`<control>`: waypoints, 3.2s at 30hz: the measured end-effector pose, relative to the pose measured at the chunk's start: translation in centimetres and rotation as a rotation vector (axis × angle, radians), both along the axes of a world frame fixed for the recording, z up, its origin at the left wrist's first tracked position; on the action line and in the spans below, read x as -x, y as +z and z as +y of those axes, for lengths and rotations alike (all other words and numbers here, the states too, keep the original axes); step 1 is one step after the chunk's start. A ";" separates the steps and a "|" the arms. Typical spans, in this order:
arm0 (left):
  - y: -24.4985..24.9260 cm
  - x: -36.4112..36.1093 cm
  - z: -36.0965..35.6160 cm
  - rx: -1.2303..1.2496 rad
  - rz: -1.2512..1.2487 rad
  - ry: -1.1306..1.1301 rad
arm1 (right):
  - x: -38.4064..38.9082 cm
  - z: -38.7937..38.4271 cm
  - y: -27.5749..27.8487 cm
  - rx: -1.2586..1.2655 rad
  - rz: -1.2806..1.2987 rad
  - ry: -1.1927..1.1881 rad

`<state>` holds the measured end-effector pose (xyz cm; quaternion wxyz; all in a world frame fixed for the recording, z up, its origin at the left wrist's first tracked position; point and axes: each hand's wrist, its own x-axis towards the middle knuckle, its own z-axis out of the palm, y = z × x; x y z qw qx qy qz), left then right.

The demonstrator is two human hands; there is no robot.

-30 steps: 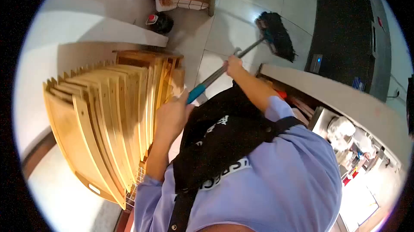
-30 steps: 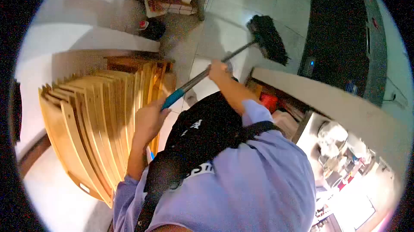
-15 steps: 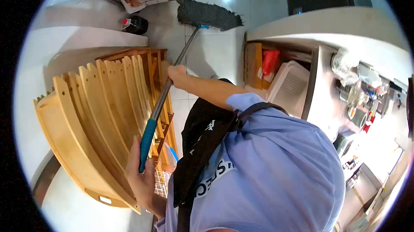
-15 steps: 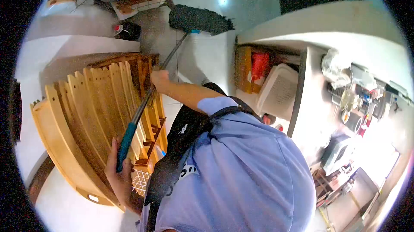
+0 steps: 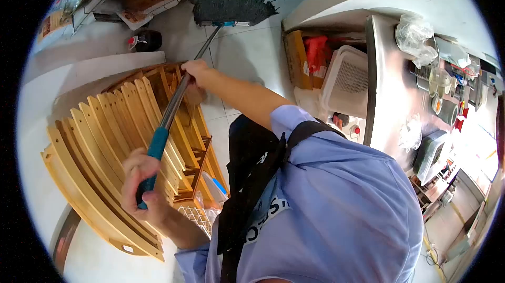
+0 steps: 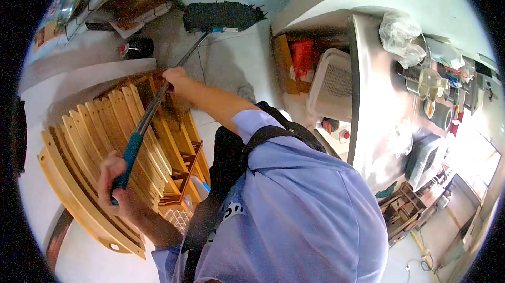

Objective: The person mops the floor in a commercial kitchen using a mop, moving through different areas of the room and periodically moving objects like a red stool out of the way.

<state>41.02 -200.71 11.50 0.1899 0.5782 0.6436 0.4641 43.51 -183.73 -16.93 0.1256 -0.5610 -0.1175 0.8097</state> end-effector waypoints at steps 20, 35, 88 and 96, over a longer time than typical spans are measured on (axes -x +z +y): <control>-3.5 -13.7 -25.3 -0.087 -0.248 0.067 | -12.7 -22.6 -3.8 -0.103 -0.124 0.141; 8.5 -12.7 -37.8 -0.150 -0.431 0.098 | -13.0 -41.5 3.5 0.600 0.021 -0.270; 7.9 -18.8 -57.9 -0.134 -0.602 -0.055 | -24.7 -62.1 3.6 0.185 -0.018 -0.115; 14.0 -20.1 -62.2 -0.430 -0.432 -0.077 | -24.5 -63.5 14.4 0.467 -0.015 -0.121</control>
